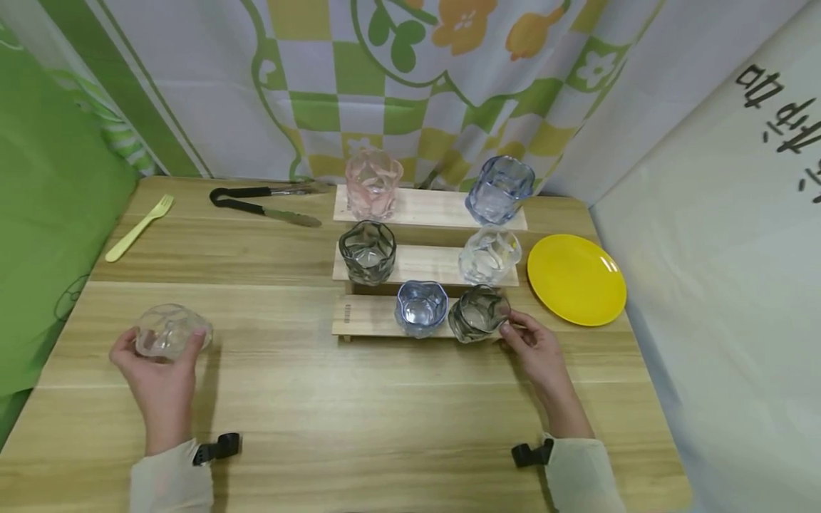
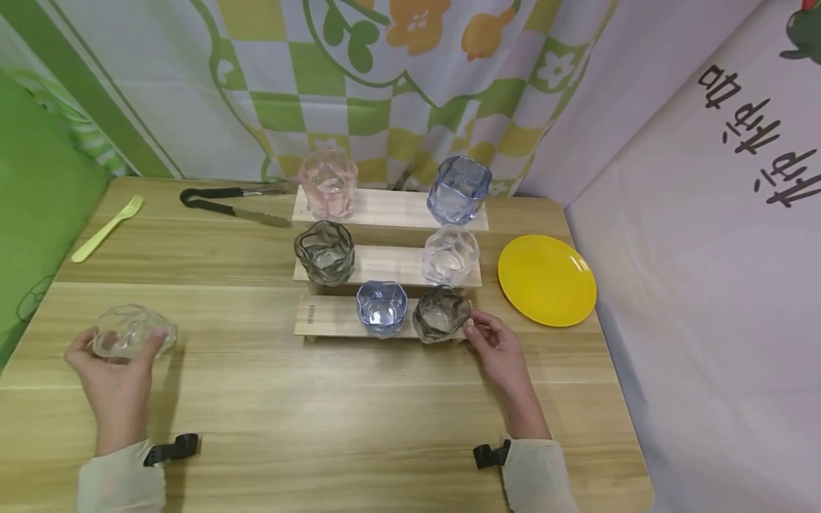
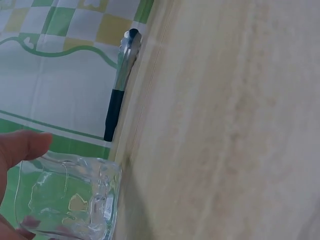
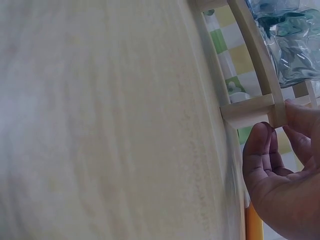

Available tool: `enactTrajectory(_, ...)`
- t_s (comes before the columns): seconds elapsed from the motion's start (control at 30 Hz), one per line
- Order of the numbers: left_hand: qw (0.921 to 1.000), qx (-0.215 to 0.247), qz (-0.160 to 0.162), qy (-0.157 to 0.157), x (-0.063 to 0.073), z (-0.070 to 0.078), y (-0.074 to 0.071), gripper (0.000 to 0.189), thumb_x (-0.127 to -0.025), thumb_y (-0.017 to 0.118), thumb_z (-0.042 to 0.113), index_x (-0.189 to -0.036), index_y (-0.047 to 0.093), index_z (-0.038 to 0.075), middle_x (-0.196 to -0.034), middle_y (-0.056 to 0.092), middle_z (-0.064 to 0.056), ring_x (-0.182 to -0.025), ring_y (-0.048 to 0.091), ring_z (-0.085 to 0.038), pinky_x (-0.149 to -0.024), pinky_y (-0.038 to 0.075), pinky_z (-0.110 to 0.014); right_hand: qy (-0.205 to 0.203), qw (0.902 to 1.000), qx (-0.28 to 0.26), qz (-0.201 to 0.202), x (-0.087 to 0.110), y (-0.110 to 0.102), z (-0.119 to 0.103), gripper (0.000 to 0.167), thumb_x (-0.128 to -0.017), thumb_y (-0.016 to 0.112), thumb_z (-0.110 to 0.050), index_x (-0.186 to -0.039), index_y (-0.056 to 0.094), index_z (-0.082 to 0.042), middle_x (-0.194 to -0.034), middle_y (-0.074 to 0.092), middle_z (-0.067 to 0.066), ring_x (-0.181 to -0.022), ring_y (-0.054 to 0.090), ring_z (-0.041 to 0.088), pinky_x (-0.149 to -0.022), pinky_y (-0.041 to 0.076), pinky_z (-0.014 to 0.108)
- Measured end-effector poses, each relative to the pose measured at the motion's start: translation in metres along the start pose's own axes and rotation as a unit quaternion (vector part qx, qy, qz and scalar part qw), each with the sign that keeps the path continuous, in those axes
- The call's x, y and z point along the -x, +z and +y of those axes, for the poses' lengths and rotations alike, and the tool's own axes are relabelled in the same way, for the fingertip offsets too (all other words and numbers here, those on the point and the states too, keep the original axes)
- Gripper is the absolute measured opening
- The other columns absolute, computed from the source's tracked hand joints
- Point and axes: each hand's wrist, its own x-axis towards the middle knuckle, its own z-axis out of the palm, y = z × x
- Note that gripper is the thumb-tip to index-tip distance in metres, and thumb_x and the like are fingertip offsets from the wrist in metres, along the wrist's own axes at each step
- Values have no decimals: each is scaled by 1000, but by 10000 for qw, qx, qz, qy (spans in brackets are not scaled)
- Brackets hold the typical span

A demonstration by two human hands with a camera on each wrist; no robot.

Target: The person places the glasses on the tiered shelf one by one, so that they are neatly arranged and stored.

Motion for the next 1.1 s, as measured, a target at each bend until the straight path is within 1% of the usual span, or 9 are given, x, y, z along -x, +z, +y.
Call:
enactTrajectory(0.13,9999,33,-78,-79,0,-1,2,87,-81,85,3,-145,29,22,-152,31,-6,-141,32,-22,-114,32,-28,22,10000,19,-37,0,0,1,40,-102,63,-8,-136,56,10,-117,64,-5,-94,62,10,-82,56,25)
enactTrajectory(0.27,9987,-330,-363,-153,8,-1,10,87,-81,87,10,-149,32,22,-151,34,-4,-140,34,-23,-113,34,-32,46,10000,33,-62,-1,-1,1,40,-102,63,-10,-136,56,9,-119,63,-4,-96,62,10,-82,56,26)
enactTrajectory(0.43,9880,-1036,-1126,210,30,6,31,86,-85,84,11,-154,33,17,-151,40,-5,-135,40,-27,-108,40,-37,141,9999,72,-29,-1,-2,1,41,-102,63,-10,-137,55,9,-120,62,-3,-97,62,11,-83,56,27)
enactTrajectory(0.53,9816,-754,-1637,637,47,13,50,83,-83,82,0,-152,37,11,-146,46,-8,-130,45,-28,-105,41,-36,218,9997,125,2,0,-2,0,41,-102,62,-10,-138,55,9,-119,61,-1,-97,62,10,-84,56,27)
enactTrajectory(0.67,9634,-231,-2339,1288,69,24,76,80,-79,81,-11,-147,43,4,-142,50,-10,-128,48,-29,-108,39,-41,227,9996,137,-16,0,-3,-1,42,-102,62,-10,-138,54,9,-120,60,1,-97,61,9,-84,55,27)
enactTrajectory(0.73,9503,-240,-2719,1498,80,29,88,79,-79,82,-9,-146,43,4,-142,50,-9,-127,49,-30,-108,40,-47,201,9997,117,-12,0,-4,0,42,-102,62,-11,-138,54,10,-119,60,0,-97,61,9,-84,55,26)
enactTrajectory(0.83,9330,-380,-3203,1597,93,31,107,80,-80,86,0,-147,43,5,-145,47,-10,-129,48,-35,-107,39,-55,141,9999,57,9,0,-4,1,41,-102,63,-10,-137,55,10,-119,62,0,-96,62,9,-83,56,26)
enactTrajectory(0.93,9212,-400,-3427,1795,101,26,124,81,-79,89,6,-146,44,6,-144,47,-12,-130,48,-35,-109,36,-55,30,10000,-9,-69,-1,-3,2,41,-101,64,-11,-136,56,9,-123,64,0,-96,62,10,-82,56,26)
enactTrajectory(1.1,9135,-269,-3383,2246,109,18,143,85,-73,91,0,-145,46,3,-139,50,-16,-129,49,-34,-112,33,-50,-112,9997,-125,-183,-3,-1,2,36,-101,65,-11,-134,61,3,-130,63,3,-97,63,11,-83,56,27)
